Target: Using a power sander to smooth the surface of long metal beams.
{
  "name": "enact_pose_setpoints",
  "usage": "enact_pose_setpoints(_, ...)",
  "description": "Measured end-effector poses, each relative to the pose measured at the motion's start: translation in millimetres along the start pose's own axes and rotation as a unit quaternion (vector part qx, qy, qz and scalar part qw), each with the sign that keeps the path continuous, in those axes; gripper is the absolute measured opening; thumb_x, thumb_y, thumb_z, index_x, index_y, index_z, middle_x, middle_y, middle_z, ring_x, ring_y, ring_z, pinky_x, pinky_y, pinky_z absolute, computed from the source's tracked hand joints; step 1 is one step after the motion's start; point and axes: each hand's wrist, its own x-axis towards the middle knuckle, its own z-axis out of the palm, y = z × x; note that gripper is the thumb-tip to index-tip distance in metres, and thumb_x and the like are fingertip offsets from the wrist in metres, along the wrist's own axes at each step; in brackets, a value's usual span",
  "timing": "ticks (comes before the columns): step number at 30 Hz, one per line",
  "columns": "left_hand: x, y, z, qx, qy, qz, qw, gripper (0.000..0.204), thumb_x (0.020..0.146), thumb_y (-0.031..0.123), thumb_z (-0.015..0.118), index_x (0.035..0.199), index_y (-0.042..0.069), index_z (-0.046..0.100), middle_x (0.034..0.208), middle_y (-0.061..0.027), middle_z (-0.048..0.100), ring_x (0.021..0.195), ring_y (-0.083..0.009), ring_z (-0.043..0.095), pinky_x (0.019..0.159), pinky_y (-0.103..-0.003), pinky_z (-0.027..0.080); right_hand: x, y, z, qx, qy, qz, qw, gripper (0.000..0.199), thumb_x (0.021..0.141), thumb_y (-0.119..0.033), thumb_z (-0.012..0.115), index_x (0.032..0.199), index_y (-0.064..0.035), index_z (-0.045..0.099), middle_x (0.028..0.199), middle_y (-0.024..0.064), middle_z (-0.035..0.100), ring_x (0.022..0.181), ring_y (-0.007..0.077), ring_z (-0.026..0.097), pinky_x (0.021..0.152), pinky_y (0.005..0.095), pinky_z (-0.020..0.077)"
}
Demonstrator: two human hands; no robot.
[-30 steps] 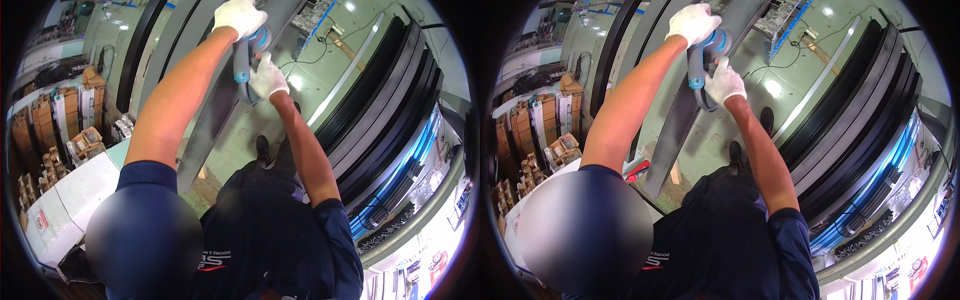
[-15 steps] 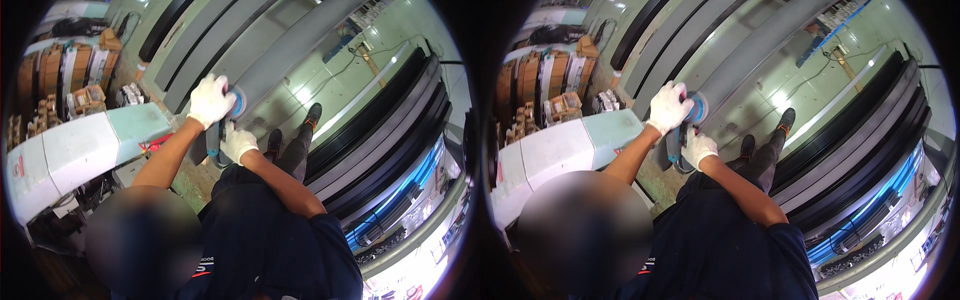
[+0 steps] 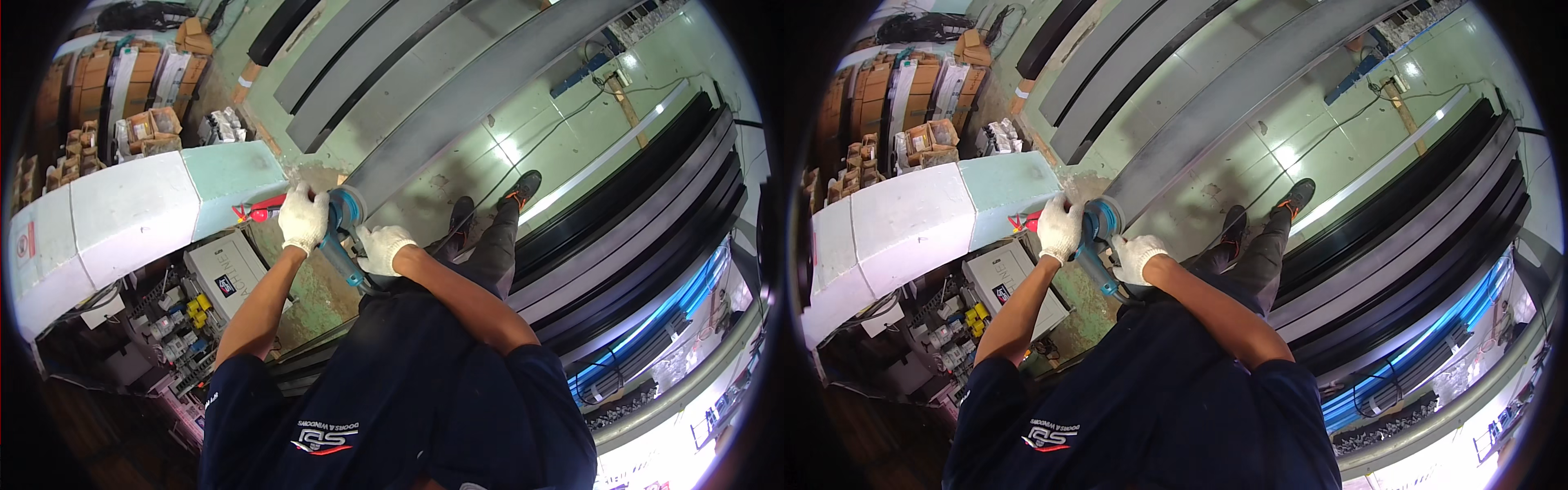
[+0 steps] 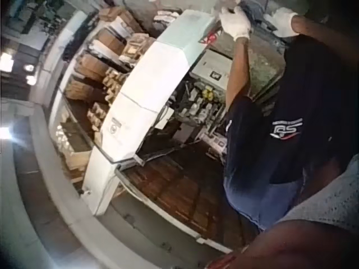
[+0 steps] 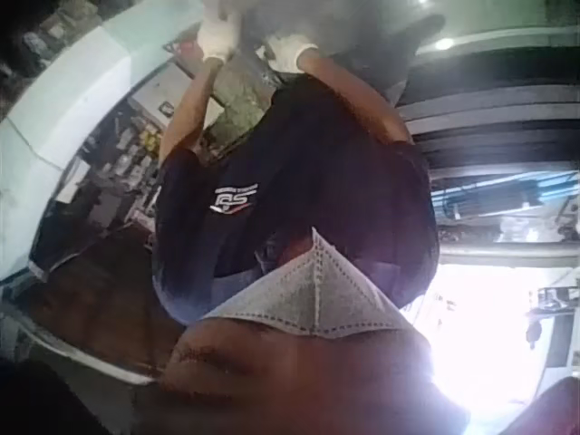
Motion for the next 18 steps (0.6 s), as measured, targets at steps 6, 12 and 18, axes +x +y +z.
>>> enact_pose_setpoints(6, 54.0, 141.5, -9.6, 0.024, -0.012, 0.137, 0.99, 0.04, 0.099, 0.045, 0.069, 0.102, 0.005, 0.074, 0.11, -0.0267, 0.073, 0.104, -0.051, 0.075, 0.093, -0.062, 0.06, -41.3, 46.5, -74.5, 0.037, 0.093, 0.101, 0.99, 0.068, 0.102, -0.047, 0.071, 0.148, -0.0002, 0.055, 0.115, 0.0297, 0.082, 0.106, 0.0484, 0.082, 0.097, 0.0577, 0.0649)
enact_pose_setpoints(12, 128.0, 338.6, -19.6, 0.041, -0.015, 0.261, 0.964, 0.043, 0.1, 0.05, 0.066, 0.105, 0.008, 0.077, 0.112, -0.0224, 0.077, 0.108, -0.0474, 0.075, 0.097, -0.058, 0.061, -82.5, 133.7, -181.5, 0.067, 0.25, 0.163, 0.952, 0.058, 0.104, -0.043, 0.067, 0.142, -0.001, 0.054, 0.119, 0.0335, 0.08, 0.109, 0.0512, 0.08, 0.101, 0.0595, 0.0631)
enact_pose_setpoints(18, 169.9, 530.9, -32.2, -0.013, -0.006, 0.339, 0.941, 0.047, 0.097, 0.041, 0.062, 0.11, 0.003, 0.085, 0.121, -0.028, 0.082, 0.12, -0.0465, 0.078, 0.107, -0.054, 0.061, -122.6, 233.0, -288.3, 0.072, 0.341, 0.238, 0.907, 0.063, 0.107, -0.05, 0.066, 0.148, -0.0041, 0.053, 0.124, 0.0312, 0.081, 0.117, 0.0512, 0.079, 0.106, 0.0578, 0.0608)
